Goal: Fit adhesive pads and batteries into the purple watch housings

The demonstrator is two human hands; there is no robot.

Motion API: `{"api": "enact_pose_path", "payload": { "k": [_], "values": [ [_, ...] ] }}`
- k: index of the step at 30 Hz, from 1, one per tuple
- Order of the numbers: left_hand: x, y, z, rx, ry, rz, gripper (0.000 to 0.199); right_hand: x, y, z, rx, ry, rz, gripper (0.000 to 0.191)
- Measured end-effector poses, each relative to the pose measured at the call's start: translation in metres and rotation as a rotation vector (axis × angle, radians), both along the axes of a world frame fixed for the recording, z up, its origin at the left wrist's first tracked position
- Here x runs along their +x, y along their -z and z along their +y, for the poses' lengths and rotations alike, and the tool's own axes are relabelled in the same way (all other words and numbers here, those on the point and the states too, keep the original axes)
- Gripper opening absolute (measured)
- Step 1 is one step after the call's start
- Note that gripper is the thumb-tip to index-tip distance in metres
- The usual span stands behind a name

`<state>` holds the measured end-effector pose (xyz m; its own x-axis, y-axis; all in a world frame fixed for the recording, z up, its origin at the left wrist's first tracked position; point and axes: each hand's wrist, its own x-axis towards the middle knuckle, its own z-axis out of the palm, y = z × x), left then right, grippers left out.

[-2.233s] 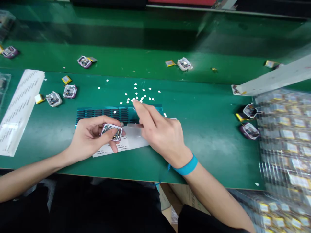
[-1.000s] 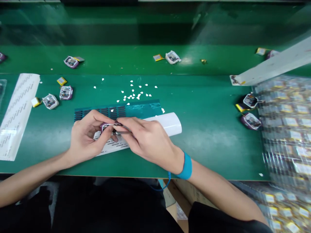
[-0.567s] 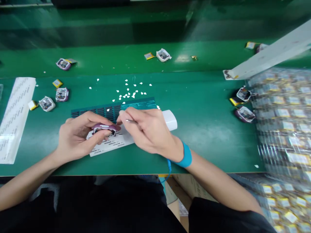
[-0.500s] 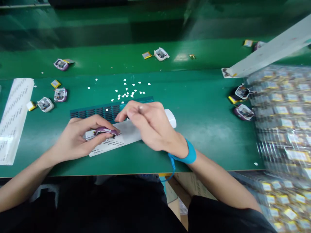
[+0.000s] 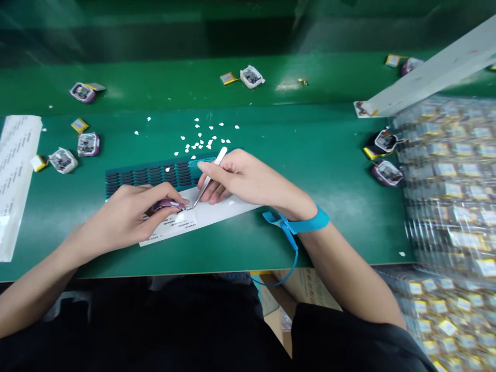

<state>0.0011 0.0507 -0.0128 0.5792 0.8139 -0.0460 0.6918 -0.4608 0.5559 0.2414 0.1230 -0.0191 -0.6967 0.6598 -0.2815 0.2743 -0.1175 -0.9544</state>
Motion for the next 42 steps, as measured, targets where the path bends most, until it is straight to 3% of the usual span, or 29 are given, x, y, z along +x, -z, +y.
{"api": "enact_pose_path", "payload": {
  "k": [7,17,25,29,33,37,42],
  "values": [
    [0.0,0.003,-0.001,-0.008,-0.005,0.032,0.021,0.0,-0.005,0.002,-0.085,0.006,-0.004,0.039],
    [-0.002,0.001,-0.001,-0.06,-0.008,0.075,0.021,0.002,0.001,0.012,-0.227,-0.03,-0.022,0.042],
    [0.0,0.001,0.0,-0.054,-0.023,-0.037,0.017,0.006,-0.001,0.016,-0.277,0.003,0.004,0.042],
    [0.003,-0.001,-0.001,-0.111,-0.182,-0.161,0.013,0.008,0.002,0.015,-0.151,0.139,0.156,0.038],
    [0.007,-0.005,0.0,-0.31,-0.384,-0.5,0.017,0.001,-0.001,0.003,0.037,0.313,0.252,0.035],
    [0.01,-0.008,-0.001,-0.521,-0.39,-0.751,0.03,-0.011,-0.006,-0.015,0.159,0.378,0.287,0.032],
    [0.012,-0.006,-0.005,-0.561,-0.381,-0.845,0.038,-0.019,-0.005,-0.027,0.235,0.391,0.322,0.029]
  ]
}}
